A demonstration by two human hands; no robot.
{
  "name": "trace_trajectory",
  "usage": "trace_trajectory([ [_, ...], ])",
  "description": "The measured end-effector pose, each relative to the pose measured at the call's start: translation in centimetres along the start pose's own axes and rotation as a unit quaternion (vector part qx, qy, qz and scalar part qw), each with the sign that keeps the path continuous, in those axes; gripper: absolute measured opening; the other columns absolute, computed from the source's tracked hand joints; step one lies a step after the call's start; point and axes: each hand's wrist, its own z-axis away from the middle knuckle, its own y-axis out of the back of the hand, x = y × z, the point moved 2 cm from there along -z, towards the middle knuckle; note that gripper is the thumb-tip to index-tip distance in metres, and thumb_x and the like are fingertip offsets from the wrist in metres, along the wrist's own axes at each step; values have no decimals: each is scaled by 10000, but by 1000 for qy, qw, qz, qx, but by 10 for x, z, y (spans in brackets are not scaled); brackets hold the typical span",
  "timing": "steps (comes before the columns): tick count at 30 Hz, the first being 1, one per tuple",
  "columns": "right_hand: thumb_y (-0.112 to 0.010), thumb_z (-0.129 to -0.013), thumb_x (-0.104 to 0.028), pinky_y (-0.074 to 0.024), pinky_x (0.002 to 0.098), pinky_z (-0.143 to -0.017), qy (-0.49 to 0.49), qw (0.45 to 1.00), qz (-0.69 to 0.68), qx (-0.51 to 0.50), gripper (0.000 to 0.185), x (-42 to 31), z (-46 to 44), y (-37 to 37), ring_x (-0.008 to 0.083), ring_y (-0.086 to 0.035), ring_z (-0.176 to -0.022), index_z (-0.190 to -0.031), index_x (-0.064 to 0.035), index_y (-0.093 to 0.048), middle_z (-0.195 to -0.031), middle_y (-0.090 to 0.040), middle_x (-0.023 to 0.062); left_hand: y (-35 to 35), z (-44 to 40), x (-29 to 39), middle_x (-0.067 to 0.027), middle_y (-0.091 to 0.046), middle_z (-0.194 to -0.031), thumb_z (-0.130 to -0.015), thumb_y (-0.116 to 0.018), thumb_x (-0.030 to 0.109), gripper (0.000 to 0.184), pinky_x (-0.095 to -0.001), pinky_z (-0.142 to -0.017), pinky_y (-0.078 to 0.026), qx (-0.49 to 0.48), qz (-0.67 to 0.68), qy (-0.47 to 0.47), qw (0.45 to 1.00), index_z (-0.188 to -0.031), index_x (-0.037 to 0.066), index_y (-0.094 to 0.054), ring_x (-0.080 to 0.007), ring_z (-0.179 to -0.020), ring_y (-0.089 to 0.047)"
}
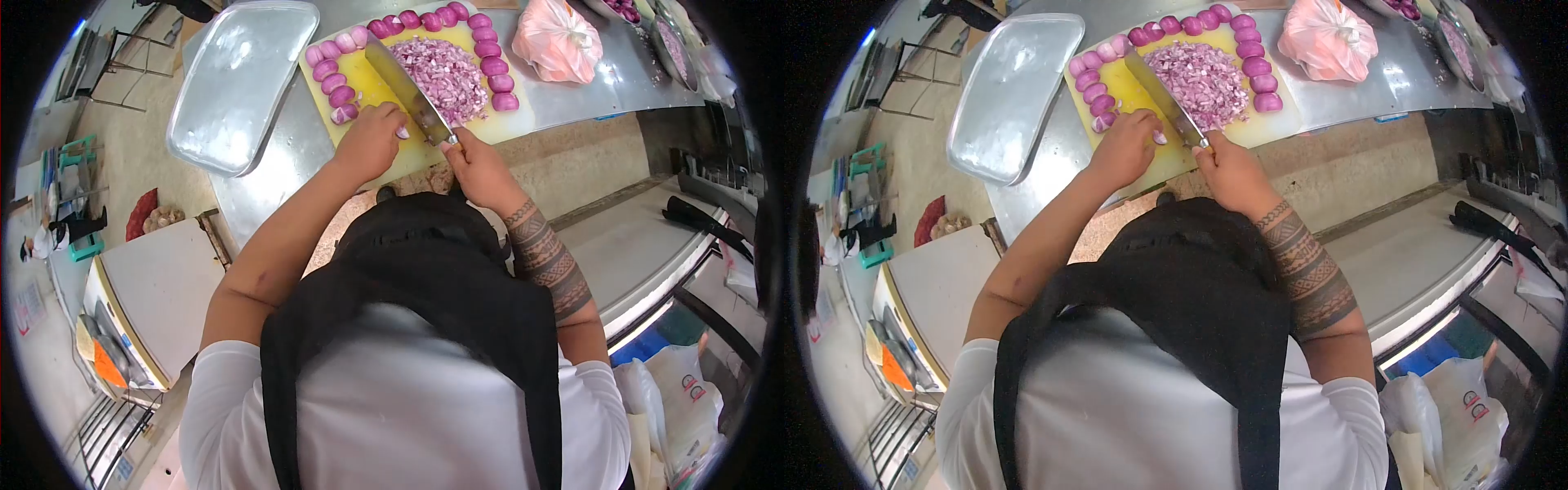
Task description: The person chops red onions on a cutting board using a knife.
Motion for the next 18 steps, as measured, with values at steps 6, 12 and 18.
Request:
trace_trajectory([
  [6, -560, -1046, -275, -507, 586, -796, 30, 999, 31, 18, 343, -30, 9, -8, 513, -667, -904, -1193, 35, -552, -907, -698, 289, -16, -5, -4, -185, -652, -1043, -879, -638, 61, 182, -487, -889, -525, -48, -8, 21, 999, -1046, 25, -700, -395, -1019, -639],
  [12, -546, -1051, -261, -501, 596, -802, 36, 999, 29, 10, 340, -27, 3, -19, 521, -660, -925, -1219, 35, -532, -924, -687, 310, -15, 2, -3, -207, -650, -1006, -919, -566, 82, 153, -490, -886, -529, -47, 23, 51, 997, -974, -5, -678, -406, -997, -648],
  [18, -529, -1062, -268, -500, 594, -806, 35, 999, 37, -13, 339, -22, 7, -31, 527, -655, -907, -1202, 41, -515, -912, -684, 309, -18, 1, -4, -227, -649, -978, -914, -570, 81, 149, -505, -846, -542, -48, -27, 58, 997, -961, -18, -671, -408, -982, -659],
])
